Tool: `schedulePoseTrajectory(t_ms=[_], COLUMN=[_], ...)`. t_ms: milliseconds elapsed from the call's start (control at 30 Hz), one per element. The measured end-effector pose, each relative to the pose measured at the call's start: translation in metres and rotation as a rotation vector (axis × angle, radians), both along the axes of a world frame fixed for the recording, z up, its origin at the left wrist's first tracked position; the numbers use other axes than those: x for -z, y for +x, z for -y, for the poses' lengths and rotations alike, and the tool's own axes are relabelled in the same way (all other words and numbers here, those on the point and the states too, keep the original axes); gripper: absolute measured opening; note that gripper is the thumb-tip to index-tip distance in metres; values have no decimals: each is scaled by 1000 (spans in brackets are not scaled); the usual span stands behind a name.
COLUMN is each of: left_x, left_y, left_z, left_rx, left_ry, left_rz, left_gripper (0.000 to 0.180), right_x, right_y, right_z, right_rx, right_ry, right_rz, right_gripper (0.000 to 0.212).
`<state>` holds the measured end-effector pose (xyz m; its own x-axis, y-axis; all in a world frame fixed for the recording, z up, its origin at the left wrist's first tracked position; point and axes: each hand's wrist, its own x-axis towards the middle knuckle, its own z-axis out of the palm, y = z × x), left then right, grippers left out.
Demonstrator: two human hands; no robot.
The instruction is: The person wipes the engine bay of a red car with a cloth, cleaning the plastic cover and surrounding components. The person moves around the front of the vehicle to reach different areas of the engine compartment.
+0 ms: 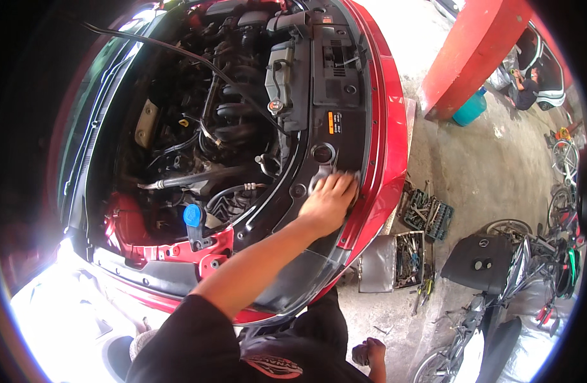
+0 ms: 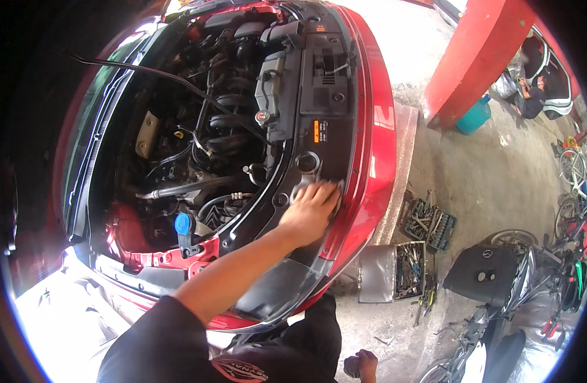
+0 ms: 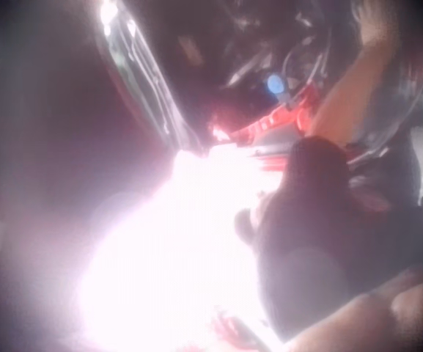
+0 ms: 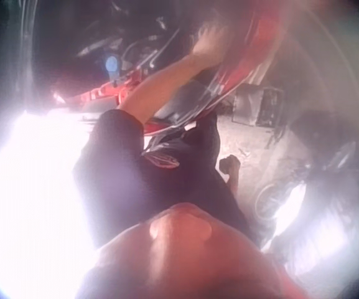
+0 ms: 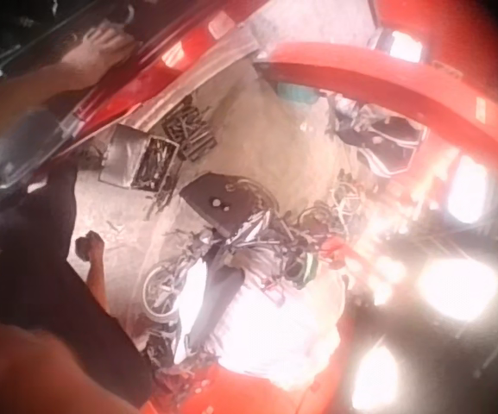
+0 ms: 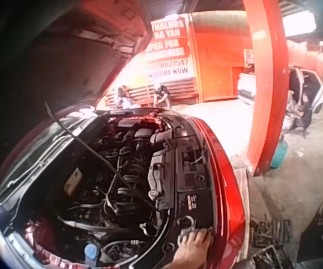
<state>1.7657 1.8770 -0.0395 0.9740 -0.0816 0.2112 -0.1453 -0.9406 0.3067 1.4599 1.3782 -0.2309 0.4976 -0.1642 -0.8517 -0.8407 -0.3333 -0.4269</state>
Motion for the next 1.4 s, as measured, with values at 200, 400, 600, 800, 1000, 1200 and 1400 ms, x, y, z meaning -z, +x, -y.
schedulePoseTrajectory(t_ms=[200, 400, 600, 800, 1000, 1200, 1400], left_x=[-13, 28, 9, 11, 2, -34, -40], left_y=[-38, 151, 82, 154, 45, 57, 78], left_z=[-35, -133, -81, -126, -70, -92, -68], left_rx=[269, -381, -253, -210, -83, 166, 71], left_ry=[68, 299, 392, 349, 150, 648, 790], left_rz=[-215, 98, -105, 47, -133, -220, -456], left_gripper=[57, 37, 43, 33, 34, 43, 32], right_x=[2, -2, 19, 43, 5, 22, 38], right_y=[10, 3, -23, 0, 56, 50, 24], right_z=[-4, 10, 15, 3, -6, 1, 16], right_rx=[163, 65, 275, -23, 160, 97, 126], right_ry=[44, -75, -17, 4, 64, 97, 73], right_rz=[38, 10, -136, -69, 31, -19, -49], right_gripper=[29, 27, 25, 26, 29, 29, 25])
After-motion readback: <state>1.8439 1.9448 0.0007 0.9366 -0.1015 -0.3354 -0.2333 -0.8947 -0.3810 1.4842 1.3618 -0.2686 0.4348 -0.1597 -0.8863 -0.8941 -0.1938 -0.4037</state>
